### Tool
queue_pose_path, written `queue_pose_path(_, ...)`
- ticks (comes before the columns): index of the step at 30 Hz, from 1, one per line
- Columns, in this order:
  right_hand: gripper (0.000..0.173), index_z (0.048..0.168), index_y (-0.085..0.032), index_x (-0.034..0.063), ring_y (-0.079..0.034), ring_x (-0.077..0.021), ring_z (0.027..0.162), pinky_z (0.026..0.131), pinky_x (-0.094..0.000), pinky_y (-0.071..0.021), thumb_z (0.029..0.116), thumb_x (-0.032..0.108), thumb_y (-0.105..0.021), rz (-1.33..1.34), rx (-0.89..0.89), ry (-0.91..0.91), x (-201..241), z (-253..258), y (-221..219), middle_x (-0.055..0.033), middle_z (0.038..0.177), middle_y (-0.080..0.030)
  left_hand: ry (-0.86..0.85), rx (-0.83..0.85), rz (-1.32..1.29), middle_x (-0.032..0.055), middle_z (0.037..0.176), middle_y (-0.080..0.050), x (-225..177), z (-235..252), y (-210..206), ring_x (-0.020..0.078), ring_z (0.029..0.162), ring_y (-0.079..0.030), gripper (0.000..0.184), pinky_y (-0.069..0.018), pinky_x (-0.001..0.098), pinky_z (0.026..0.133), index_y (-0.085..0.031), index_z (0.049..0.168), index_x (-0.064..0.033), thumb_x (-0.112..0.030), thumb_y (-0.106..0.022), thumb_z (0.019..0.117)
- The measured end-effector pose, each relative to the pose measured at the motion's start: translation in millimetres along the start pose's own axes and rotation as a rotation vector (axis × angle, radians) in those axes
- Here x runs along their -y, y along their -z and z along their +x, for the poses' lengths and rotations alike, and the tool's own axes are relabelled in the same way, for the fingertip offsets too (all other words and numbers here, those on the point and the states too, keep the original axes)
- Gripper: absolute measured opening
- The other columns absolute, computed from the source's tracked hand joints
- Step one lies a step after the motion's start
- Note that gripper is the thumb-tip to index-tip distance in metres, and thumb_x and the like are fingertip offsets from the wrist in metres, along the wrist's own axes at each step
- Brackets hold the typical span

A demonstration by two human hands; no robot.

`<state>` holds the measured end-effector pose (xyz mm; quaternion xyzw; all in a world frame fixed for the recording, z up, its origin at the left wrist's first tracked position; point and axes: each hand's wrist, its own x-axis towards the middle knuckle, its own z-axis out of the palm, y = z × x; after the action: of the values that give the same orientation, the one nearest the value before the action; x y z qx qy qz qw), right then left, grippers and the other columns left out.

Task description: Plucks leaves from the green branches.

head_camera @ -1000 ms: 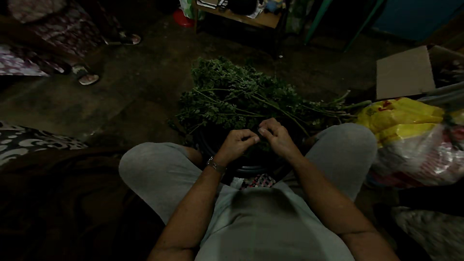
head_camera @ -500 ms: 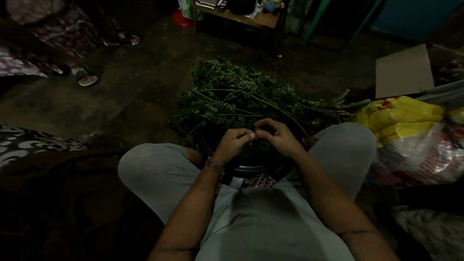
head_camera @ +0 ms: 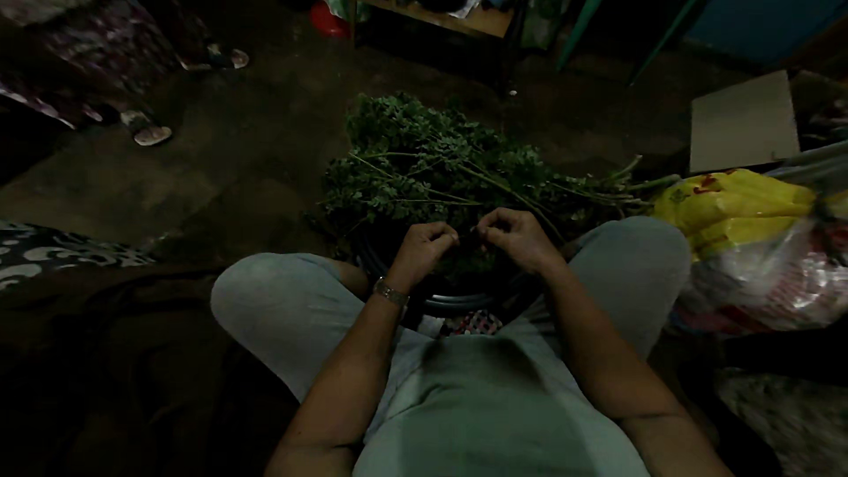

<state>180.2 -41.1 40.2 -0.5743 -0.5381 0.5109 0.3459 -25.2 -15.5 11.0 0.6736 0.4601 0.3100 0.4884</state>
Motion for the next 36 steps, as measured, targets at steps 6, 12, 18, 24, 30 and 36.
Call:
queue_pose_path(6, 0.01, 0.105, -0.068, 0.0027, -0.062, -0.0094, 0.065, 0.062, -0.0246, -0.0529, 0.1021, 0.011, -0.062, -0.033, -0.1, 0.041, -1.8, 0.5, 8.4, -0.0052, 0.08, -0.068, 0.061, -0.033, 0.036, 0.0015, 0.083, -0.066, 1.0, 0.5, 4.2, 0.0063, 0.071, -0.057, 0.021, -0.0473, 0.0249, 0.067, -0.072, 0.093, -0.0047, -0.013, -0.056, 0.1049)
queue_pose_path(12, 0.03, 0.122, -0.069, -0.0015, -0.057, -0.0405, 0.123, 0.105, -0.0552, -0.0453, 0.107, 0.017, -0.051, -0.515, -0.207, 0.343, -19.0, 11.7, 17.2, -0.0235, 0.131, -0.061, 0.078, 0.088, 0.189, 0.0191, 0.148, -0.05, 17.4, 10.2, 3.1, 0.0311, 0.134, -0.053, 0.042, -0.0426, 0.0498, 0.111, -0.055, 0.141, 0.0, -0.028, -0.05, 0.1089)
queue_pose_path(18, 0.026, 0.116, -0.071, -0.0001, -0.059, -0.0393, 0.116, 0.098, -0.053, -0.0491, 0.1038, 0.019, -0.059, -0.493, -0.3, 0.345, -16.9, 8.6, 24.6, -0.0221, 0.128, -0.062, 0.148, -0.078, 0.177, 0.0199, 0.144, -0.054, 11.5, 10.1, 21.7, 0.033, 0.128, -0.056, 0.037, -0.0448, 0.0516, 0.107, -0.057, 0.139, -0.0021, -0.023, -0.047, 0.1099)
queue_pose_path(24, 0.028, 0.116, -0.071, 0.0001, -0.058, -0.0359, 0.121, 0.102, -0.0498, -0.0468, 0.1035, 0.021, -0.059, -0.432, -0.435, 0.345, -17.8, 10.2, 44.7, -0.0223, 0.128, -0.062, 0.207, -0.421, -0.011, 0.0195, 0.145, -0.053, 21.0, 21.8, 46.4, 0.0265, 0.125, -0.058, 0.04, -0.0473, 0.0443, 0.103, -0.05, 0.145, -0.0027, -0.02, -0.047, 0.1089)
queue_pose_path(30, 0.036, 0.137, -0.056, 0.0003, -0.062, -0.0125, 0.114, 0.096, -0.0284, -0.0514, 0.1086, 0.022, -0.049, 0.025, -0.658, 0.222, -5.0, 13.7, 68.5, -0.0139, 0.134, -0.06, 0.297, -0.512, -0.444, 0.01, 0.141, -0.053, 15.6, 18.4, 36.6, 0.0199, 0.12, -0.057, 0.037, -0.0484, 0.0402, 0.097, -0.051, 0.141, -0.0087, -0.021, -0.052, 0.1065)
queue_pose_path(36, 0.036, 0.135, -0.061, 0.0015, -0.059, -0.0245, 0.121, 0.103, -0.0415, -0.0465, 0.1095, 0.024, -0.048, -0.165, -0.481, 0.085, 33.9, 55.3, 76.2, -0.0196, 0.134, -0.061, 0.358, -0.539, -0.659, 0.0029, 0.123, -0.06, 14.0, 18.7, 28.1, 0.0122, 0.101, -0.061, 0.028, -0.0513, 0.0315, 0.086, -0.056, 0.133, -0.0109, -0.018, -0.053, 0.1058)
